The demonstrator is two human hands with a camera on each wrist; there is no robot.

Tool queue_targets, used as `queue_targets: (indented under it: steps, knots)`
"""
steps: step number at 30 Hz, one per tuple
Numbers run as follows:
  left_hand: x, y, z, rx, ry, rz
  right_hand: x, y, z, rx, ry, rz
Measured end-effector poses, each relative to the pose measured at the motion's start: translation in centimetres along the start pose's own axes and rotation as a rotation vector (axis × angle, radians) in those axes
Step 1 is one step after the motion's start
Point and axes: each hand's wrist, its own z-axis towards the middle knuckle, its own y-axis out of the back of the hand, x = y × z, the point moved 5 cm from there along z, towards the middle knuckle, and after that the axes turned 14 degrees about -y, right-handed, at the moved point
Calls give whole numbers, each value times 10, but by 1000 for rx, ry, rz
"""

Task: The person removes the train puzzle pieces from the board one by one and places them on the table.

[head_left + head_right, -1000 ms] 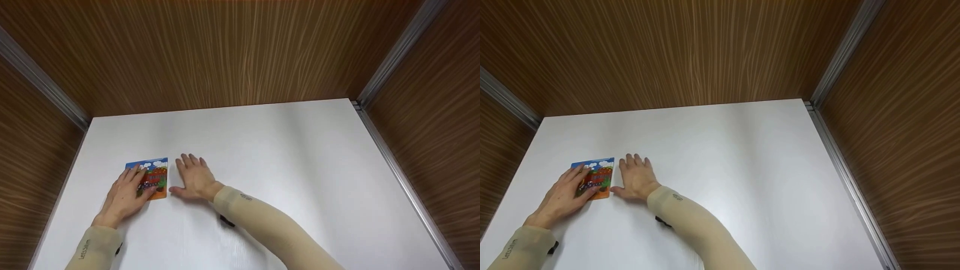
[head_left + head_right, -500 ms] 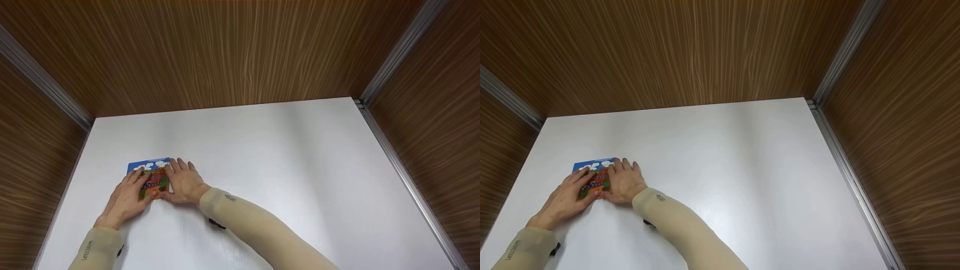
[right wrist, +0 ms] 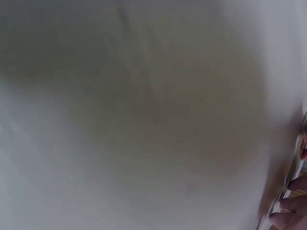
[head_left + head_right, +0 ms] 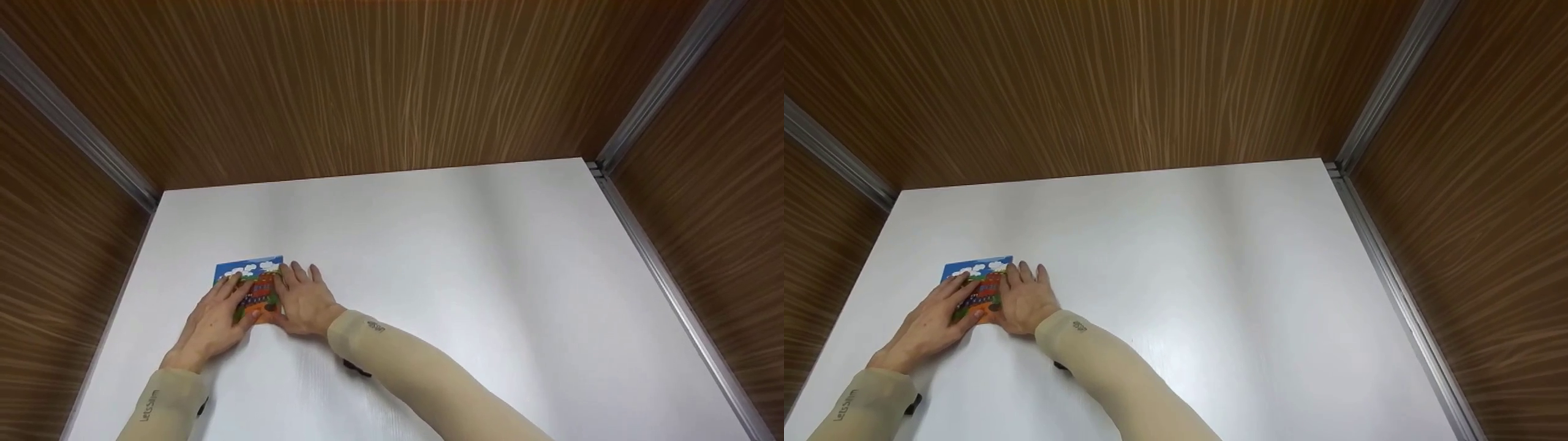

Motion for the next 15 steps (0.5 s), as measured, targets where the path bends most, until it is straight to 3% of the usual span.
queue_targets:
  steps: [5, 15]
  knots:
    - [-1, -1, 0, 5, 4, -3, 1, -1, -2, 0, 19, -44]
    - [-5, -1, 0, 19, 19, -1, -3, 0, -2, 24, 20, -32]
